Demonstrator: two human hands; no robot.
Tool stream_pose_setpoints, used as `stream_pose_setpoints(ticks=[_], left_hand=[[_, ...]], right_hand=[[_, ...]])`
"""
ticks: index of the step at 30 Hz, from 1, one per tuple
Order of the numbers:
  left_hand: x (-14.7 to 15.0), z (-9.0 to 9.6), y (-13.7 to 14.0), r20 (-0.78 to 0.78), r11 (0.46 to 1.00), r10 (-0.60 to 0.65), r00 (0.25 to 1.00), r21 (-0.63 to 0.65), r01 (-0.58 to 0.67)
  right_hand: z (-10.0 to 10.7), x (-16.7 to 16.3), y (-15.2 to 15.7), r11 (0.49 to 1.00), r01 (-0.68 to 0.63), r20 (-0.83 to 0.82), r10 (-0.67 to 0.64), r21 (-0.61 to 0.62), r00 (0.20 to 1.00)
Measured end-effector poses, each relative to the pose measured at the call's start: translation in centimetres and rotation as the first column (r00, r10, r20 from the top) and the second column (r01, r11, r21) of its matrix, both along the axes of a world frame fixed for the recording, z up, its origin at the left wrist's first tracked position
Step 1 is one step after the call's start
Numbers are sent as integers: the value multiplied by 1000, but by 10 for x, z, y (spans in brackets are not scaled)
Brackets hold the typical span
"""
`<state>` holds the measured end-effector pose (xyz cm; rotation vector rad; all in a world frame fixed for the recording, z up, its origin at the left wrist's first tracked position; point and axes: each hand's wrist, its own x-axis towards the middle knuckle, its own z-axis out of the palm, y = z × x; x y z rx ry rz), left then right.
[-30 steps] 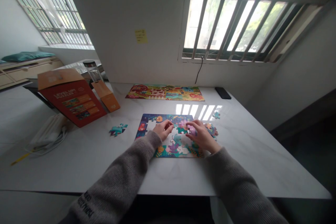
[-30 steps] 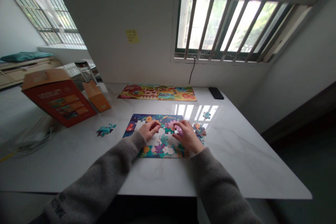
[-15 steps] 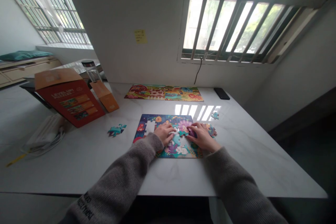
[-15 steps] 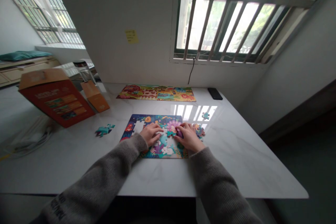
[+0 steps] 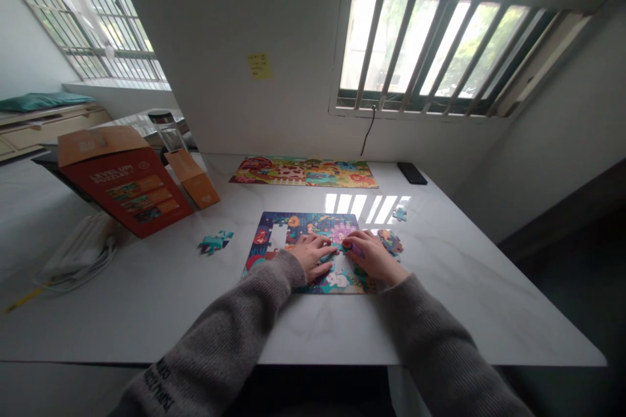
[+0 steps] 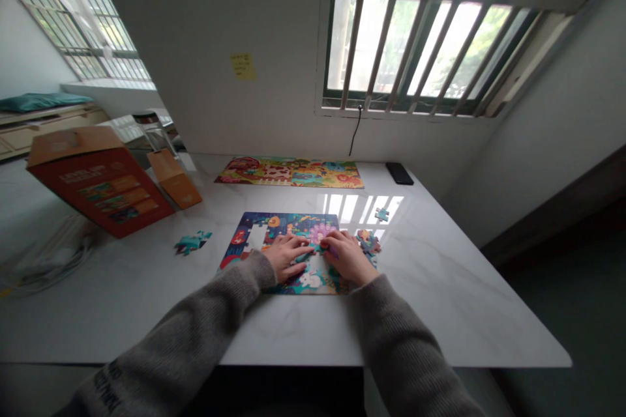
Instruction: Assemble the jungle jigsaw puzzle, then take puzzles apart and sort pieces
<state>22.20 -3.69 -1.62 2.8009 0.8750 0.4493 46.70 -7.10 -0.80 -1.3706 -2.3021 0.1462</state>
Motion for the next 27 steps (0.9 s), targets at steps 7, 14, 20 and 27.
stream_pose_setpoints(ticks=[7,14,20,27], left_hand=[[0,1,1,19,999,-33,999,-23,33],[1,5,-2,-15,1000,-13,1000,-27,13],[2,4,0,-2,1000,-6,1000,-26,6],[15,15,11,9,1000,27,1000,15,-27]], right_hand=[[0,-1,0,1000,-4,16,4,12,1000],[4,-1,-1,1000,3,57,-2,-9,998],[6,-5,-3,999,32,85,-32,-1,996],[6,-6,-3,999,34,88,-34,4,996]])
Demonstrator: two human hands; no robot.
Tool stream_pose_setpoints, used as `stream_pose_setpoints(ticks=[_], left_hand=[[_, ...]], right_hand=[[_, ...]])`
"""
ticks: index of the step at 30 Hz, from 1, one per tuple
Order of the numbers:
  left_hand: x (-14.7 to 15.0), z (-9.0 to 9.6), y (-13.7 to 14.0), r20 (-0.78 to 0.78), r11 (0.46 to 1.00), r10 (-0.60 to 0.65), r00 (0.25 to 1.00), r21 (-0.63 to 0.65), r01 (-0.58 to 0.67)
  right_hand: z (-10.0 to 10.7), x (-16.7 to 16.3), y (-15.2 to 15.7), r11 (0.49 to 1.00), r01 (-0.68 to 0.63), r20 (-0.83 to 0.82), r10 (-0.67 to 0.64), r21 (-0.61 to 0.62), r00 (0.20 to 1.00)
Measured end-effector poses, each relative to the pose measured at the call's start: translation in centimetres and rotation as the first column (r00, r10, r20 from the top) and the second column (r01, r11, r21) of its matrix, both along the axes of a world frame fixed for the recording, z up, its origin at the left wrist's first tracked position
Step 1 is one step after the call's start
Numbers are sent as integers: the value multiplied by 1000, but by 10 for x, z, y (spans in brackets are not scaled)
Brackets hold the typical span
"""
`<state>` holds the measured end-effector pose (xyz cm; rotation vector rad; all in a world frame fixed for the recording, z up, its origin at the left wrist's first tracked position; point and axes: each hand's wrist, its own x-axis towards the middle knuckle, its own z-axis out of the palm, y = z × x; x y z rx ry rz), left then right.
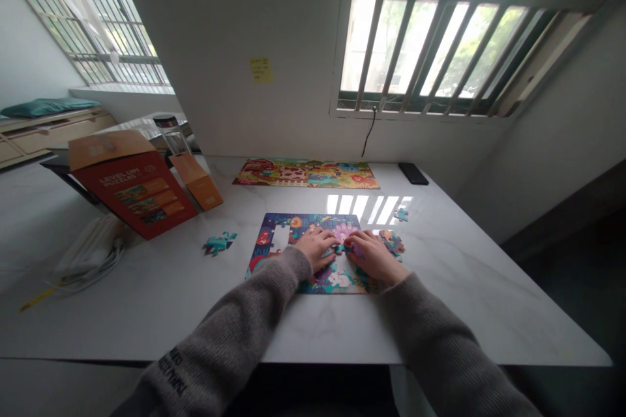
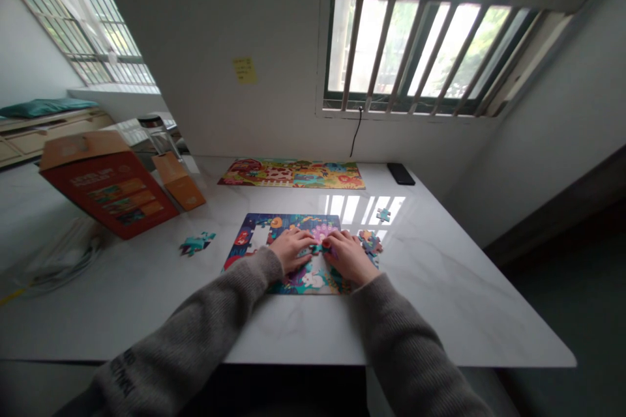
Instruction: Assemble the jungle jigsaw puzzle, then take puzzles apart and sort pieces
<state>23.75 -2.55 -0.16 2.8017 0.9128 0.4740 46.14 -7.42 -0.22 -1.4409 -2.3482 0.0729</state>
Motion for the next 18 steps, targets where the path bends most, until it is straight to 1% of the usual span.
stream_pose_setpoints(ticks=[5,9,12,18], left_hand=[[15,5,6,-47,998,38,998,50,-35],[21,4,5,-96,991,40,995,131,-28],[21,3,3,-77,984,21,997,175,-7],[19,-2,5,-23,982,-39,999,183,43]], right_hand=[[-1,0,1,1000,6,-3,-6,2,1000],[-1,-1,0,1000,18,-2,-18,18,1000],[-2,-1,0,999,11,-9,-11,33,1000],[-1,-1,0,999,28,-15,-28,16,999]])
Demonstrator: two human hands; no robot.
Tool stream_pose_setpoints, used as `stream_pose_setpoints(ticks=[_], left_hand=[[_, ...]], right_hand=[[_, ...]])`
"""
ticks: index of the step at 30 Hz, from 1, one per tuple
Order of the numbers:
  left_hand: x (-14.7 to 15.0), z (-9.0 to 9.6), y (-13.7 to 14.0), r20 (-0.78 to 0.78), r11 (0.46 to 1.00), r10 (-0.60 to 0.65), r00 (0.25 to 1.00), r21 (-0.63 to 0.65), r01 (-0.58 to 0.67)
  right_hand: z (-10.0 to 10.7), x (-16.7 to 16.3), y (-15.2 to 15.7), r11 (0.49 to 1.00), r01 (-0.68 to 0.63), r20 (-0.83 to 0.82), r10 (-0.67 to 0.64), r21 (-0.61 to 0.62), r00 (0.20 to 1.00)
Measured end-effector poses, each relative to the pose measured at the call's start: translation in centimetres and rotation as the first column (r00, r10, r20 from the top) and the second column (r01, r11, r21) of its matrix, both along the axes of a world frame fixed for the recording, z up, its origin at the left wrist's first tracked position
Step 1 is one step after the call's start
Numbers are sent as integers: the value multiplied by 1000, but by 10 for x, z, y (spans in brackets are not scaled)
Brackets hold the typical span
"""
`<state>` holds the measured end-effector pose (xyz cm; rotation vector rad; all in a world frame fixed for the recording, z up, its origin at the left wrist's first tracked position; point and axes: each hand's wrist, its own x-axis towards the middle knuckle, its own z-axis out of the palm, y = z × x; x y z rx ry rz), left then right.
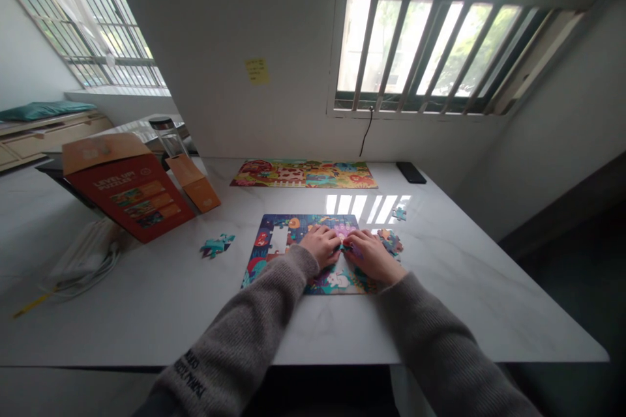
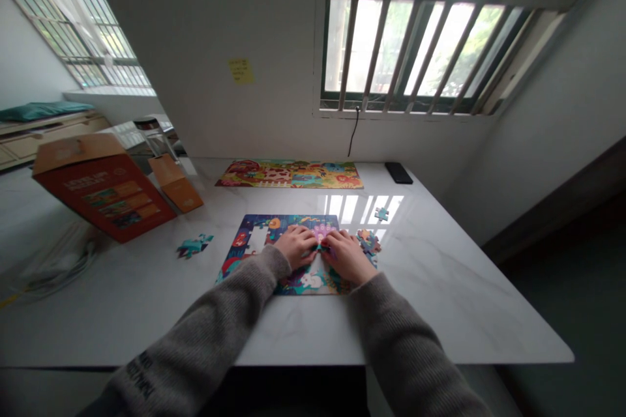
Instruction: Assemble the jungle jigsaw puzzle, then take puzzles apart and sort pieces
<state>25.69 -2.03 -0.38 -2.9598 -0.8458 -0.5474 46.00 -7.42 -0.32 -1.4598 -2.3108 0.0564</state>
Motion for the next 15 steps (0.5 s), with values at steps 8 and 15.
stream_pose_setpoints(ticks=[8,15], left_hand=[[2,-6,3,100,986,-23,995,-161,39],[-2,-14,7,182,974,-47,982,-210,86]], right_hand=[[3,0,1,1000,-10,-38,10,0,999],[1,1,2,1000,-14,-39,15,18,999]])
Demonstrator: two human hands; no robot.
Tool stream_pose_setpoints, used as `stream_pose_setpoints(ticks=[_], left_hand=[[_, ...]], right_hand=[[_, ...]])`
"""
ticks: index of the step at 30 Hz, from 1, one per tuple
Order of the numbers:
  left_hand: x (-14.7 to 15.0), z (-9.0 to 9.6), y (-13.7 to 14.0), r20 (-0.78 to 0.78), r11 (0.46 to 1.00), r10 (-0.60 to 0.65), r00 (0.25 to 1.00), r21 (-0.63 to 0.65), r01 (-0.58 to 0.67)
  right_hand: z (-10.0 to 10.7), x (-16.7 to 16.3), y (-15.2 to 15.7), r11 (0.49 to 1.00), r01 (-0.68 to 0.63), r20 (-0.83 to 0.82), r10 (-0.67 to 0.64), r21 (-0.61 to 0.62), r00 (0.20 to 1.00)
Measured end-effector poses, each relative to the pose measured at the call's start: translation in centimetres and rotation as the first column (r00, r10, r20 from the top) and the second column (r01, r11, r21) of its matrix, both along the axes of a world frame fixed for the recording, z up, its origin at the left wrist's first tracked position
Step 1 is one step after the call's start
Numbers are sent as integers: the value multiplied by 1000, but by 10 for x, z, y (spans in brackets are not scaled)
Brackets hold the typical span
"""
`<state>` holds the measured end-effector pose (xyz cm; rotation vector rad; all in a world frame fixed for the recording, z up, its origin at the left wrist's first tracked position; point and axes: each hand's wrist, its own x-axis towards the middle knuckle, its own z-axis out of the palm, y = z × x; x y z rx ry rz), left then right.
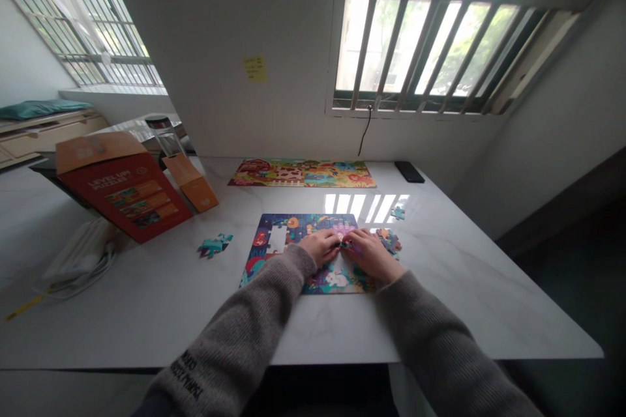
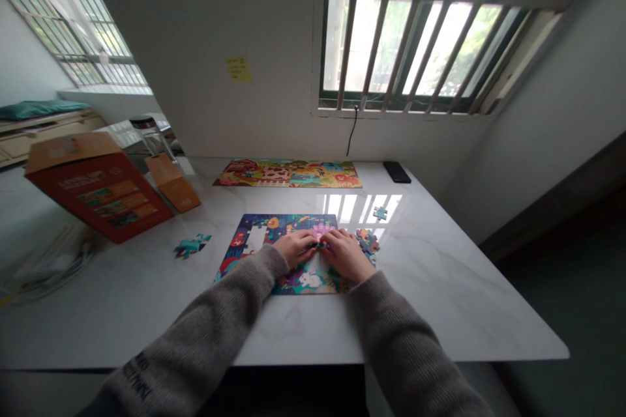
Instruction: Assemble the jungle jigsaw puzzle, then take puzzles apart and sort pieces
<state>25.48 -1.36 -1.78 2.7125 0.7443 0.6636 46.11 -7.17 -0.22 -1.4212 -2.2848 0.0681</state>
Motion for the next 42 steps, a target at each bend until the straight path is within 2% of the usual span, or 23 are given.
stream_pose_setpoints(ticks=[4,12,18,23,30,35,42], left_hand=[[-2,-5,3,50,1000,-9,999,-2,9],[-2,-6,6,26,999,-25,999,-30,26],[-3,-4,5,28,995,9,1000,-104,-6],[-2,-6,4,63,981,63,996,-189,-50],[-2,-3,3,50,993,-4,999,-114,10],[-3,-6,6,77,990,-5,997,-140,16],[-3,-8,7,68,994,-5,998,-111,13]], right_hand=[[1,0,-1,1000,16,26,-16,-9,1000],[1,-4,-3,999,15,61,-18,52,998],[4,-9,-4,985,39,-10,-38,170,999],[2,-5,-6,988,33,-108,-17,148,994],[0,-6,-8,997,-40,17,39,71,999],[5,-6,-10,997,-26,62,21,78,998],[5,-8,-11,995,-3,180,-15,102,984]])
